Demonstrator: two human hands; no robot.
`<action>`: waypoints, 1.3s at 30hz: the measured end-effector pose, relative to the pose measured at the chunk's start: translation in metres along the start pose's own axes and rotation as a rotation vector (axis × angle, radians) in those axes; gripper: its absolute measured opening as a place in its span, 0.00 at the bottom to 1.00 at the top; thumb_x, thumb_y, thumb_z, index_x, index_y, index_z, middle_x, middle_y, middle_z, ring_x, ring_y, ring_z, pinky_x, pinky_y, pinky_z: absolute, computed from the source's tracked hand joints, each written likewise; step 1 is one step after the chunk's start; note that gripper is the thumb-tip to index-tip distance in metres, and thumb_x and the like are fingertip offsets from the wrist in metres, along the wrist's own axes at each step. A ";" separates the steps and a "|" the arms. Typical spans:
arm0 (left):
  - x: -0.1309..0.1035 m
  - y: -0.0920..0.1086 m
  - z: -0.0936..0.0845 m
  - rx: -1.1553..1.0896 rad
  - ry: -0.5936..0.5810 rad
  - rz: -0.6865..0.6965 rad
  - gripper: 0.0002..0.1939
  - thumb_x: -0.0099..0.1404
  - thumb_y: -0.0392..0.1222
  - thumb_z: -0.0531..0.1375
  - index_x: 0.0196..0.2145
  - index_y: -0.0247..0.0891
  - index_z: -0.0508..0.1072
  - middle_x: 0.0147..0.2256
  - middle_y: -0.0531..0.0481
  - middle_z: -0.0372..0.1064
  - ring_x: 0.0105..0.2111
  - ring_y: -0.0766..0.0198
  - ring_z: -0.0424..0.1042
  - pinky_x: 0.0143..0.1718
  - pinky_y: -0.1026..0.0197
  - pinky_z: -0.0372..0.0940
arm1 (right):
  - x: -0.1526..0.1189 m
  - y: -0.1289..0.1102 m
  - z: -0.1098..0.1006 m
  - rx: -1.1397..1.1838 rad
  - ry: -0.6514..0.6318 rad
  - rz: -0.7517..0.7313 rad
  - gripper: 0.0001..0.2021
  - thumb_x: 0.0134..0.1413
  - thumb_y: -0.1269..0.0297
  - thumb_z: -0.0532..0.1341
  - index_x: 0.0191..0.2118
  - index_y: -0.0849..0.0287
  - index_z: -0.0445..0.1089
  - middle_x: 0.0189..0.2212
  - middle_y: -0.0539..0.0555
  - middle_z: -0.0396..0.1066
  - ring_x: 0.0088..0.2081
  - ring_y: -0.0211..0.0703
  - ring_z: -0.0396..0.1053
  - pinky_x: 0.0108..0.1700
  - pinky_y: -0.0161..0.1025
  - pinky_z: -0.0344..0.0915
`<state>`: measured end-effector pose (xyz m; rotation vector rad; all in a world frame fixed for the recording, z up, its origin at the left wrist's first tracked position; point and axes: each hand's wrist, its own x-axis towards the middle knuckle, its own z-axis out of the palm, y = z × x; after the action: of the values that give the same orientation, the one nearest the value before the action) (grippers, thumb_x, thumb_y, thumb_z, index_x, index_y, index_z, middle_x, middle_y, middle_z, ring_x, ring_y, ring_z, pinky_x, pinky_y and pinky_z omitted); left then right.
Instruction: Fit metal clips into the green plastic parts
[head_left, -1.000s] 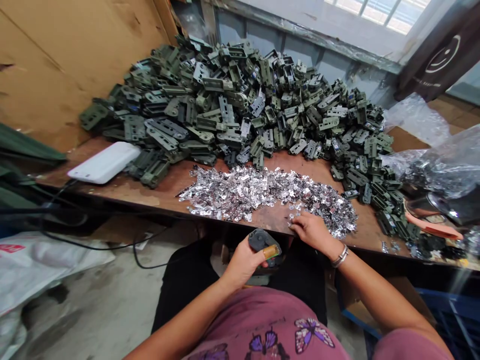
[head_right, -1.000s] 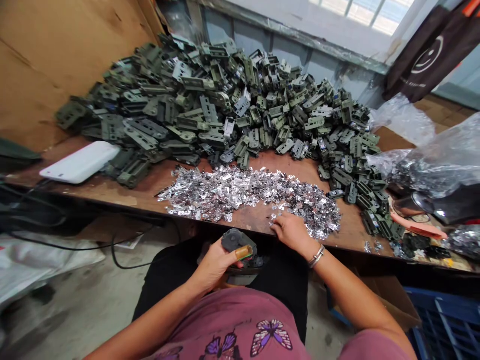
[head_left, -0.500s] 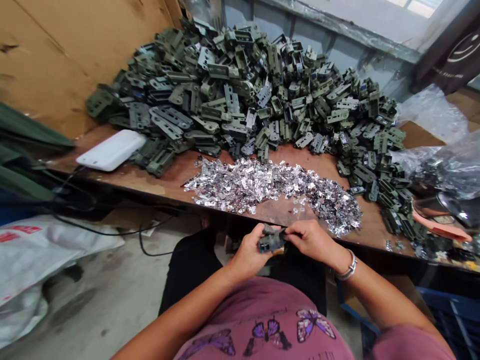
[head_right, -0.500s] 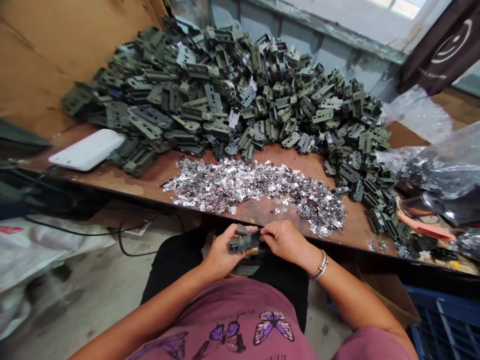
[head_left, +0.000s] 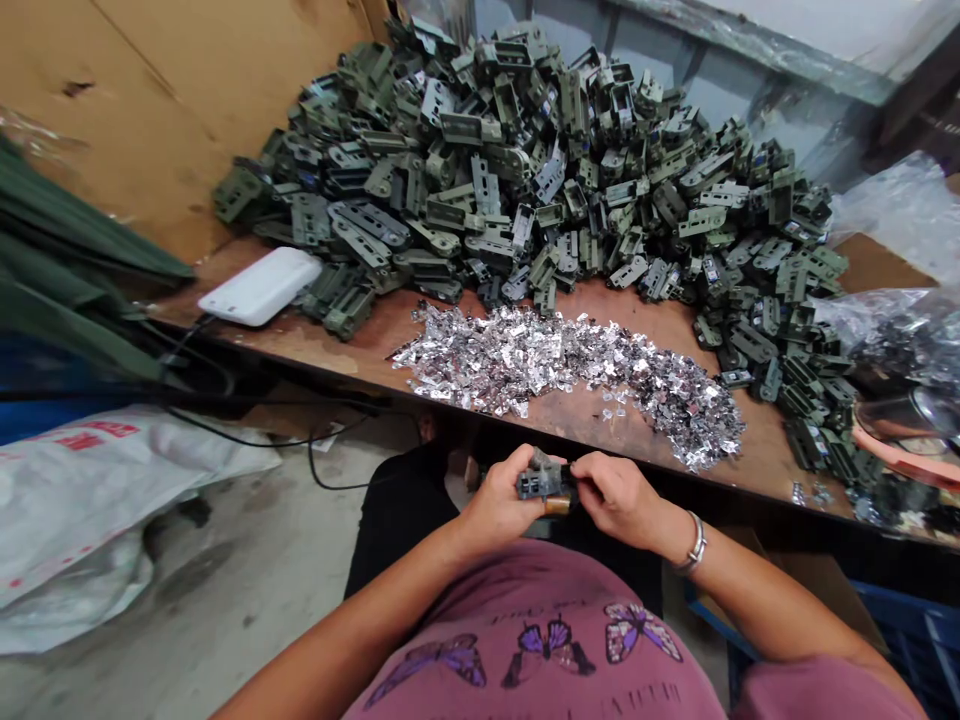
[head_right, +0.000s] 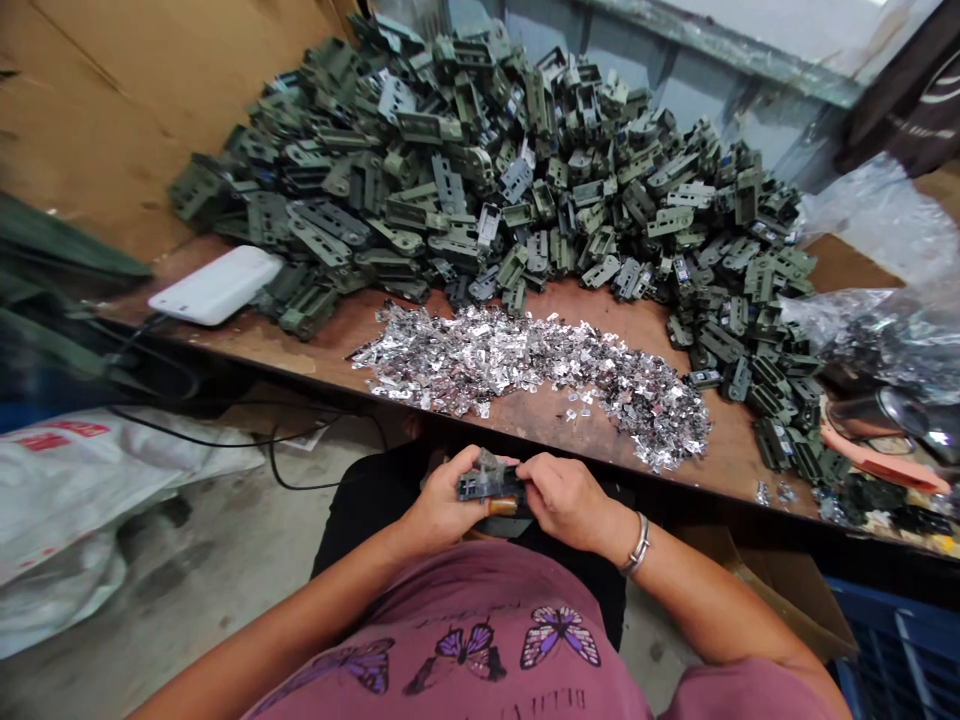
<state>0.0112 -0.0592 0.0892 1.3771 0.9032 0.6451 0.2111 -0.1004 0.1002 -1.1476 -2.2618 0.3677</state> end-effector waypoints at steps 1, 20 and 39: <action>0.000 -0.001 -0.001 0.003 -0.001 0.001 0.18 0.50 0.39 0.69 0.40 0.37 0.73 0.39 0.46 0.78 0.35 0.61 0.75 0.38 0.60 0.69 | 0.000 0.000 0.001 0.005 0.002 0.010 0.11 0.59 0.76 0.51 0.44 0.59 0.65 0.34 0.57 0.72 0.33 0.42 0.71 0.33 0.38 0.69; -0.004 -0.002 -0.004 0.024 0.011 -0.050 0.15 0.48 0.40 0.69 0.31 0.37 0.68 0.29 0.55 0.72 0.27 0.67 0.68 0.31 0.65 0.63 | -0.001 -0.004 0.008 -0.017 -0.002 0.017 0.16 0.62 0.76 0.52 0.55 0.61 0.62 0.40 0.61 0.76 0.36 0.45 0.75 0.36 0.42 0.73; -0.003 -0.006 -0.005 -0.127 0.002 -0.110 0.17 0.47 0.39 0.70 0.34 0.37 0.70 0.36 0.49 0.76 0.33 0.63 0.73 0.39 0.61 0.68 | -0.022 0.007 0.028 0.075 0.055 -0.013 0.21 0.62 0.76 0.52 0.60 0.59 0.60 0.36 0.59 0.77 0.34 0.46 0.77 0.34 0.41 0.74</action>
<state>0.0045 -0.0595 0.0835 1.2052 0.9167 0.6095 0.2093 -0.1140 0.0663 -1.0916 -2.1882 0.4083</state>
